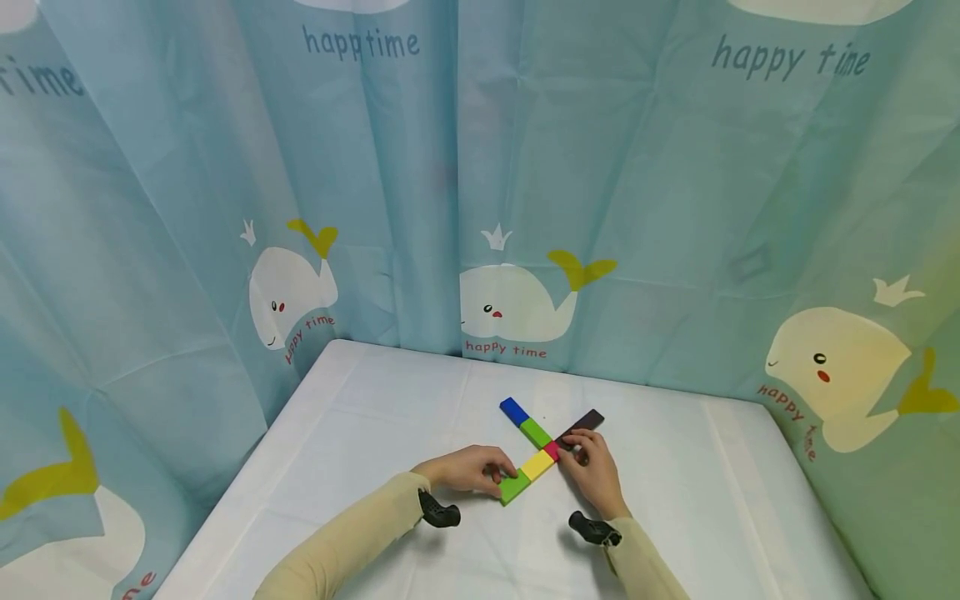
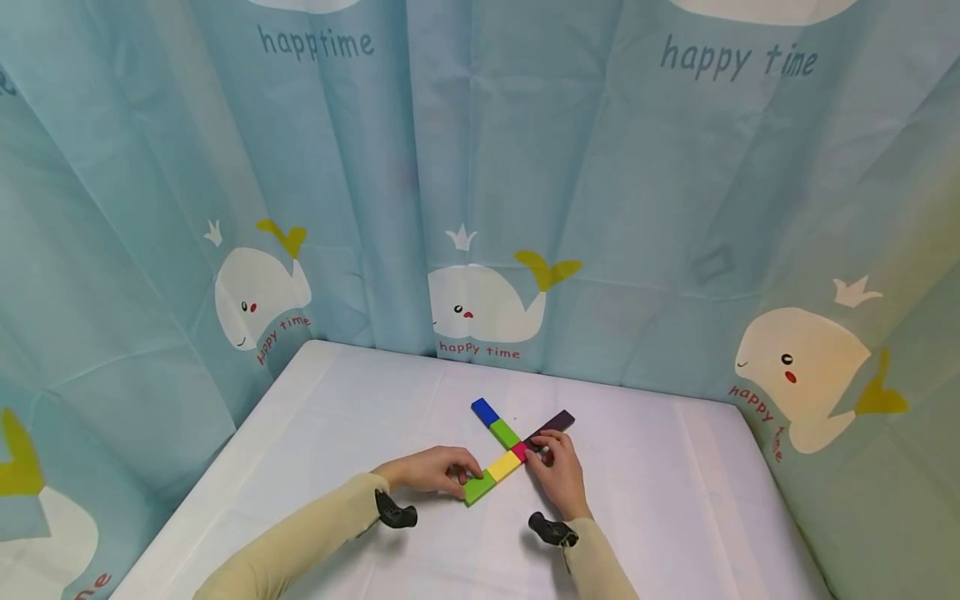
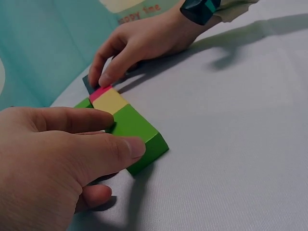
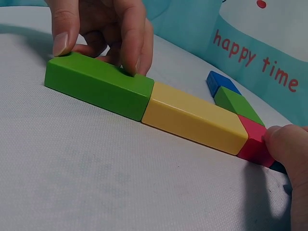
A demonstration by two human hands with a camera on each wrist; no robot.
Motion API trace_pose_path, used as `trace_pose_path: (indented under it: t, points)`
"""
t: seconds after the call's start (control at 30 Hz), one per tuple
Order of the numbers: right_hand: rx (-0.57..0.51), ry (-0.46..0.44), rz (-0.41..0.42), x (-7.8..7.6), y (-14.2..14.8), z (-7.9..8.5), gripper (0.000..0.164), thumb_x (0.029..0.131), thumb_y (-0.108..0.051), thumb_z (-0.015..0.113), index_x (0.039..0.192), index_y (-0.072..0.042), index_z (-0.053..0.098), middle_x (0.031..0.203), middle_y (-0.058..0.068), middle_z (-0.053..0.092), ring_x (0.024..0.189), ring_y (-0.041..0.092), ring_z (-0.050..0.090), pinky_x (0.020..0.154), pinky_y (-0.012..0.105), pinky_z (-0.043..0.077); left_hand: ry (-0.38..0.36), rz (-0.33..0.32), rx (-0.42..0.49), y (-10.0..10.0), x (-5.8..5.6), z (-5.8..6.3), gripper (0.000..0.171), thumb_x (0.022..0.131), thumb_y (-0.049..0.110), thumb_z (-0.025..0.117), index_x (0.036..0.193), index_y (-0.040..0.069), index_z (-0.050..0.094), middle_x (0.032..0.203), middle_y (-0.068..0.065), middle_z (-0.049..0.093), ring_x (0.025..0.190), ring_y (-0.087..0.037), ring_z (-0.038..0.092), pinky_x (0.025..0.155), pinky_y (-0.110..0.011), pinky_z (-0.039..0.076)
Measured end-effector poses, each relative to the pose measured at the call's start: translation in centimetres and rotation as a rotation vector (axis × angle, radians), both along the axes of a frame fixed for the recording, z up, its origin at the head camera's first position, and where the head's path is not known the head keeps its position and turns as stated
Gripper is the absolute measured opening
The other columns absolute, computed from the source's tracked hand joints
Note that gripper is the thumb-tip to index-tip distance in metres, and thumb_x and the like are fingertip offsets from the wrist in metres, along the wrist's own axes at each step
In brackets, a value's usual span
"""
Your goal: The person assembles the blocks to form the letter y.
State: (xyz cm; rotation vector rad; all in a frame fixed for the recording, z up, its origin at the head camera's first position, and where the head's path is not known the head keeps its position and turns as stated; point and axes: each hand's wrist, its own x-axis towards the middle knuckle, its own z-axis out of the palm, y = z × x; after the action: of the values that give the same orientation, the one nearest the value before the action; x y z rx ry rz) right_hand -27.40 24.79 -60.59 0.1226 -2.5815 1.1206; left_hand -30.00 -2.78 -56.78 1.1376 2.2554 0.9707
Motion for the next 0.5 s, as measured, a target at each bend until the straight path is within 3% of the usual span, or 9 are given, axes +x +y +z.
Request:
trace_pose_path:
  t: [0.5]
  points:
    - [-0.012, -0.028, -0.002, 0.03, -0.13, 0.06, 0.027, 0.086, -0.018, 0.076, 0.109, -0.004, 0.070, 0.124, 0.012, 0.055, 0.084, 0.017, 0.051, 0.071, 0.030, 0.042, -0.033, 0.018, -0.010, -0.16, -0.02, 0.10, 0.036, 0.086, 0.011, 0.075, 0.121, 0.015, 0.067, 0.106, 0.006, 0.063, 0.091, -0.005, 0.059, 0.082, -0.018, 0.046]
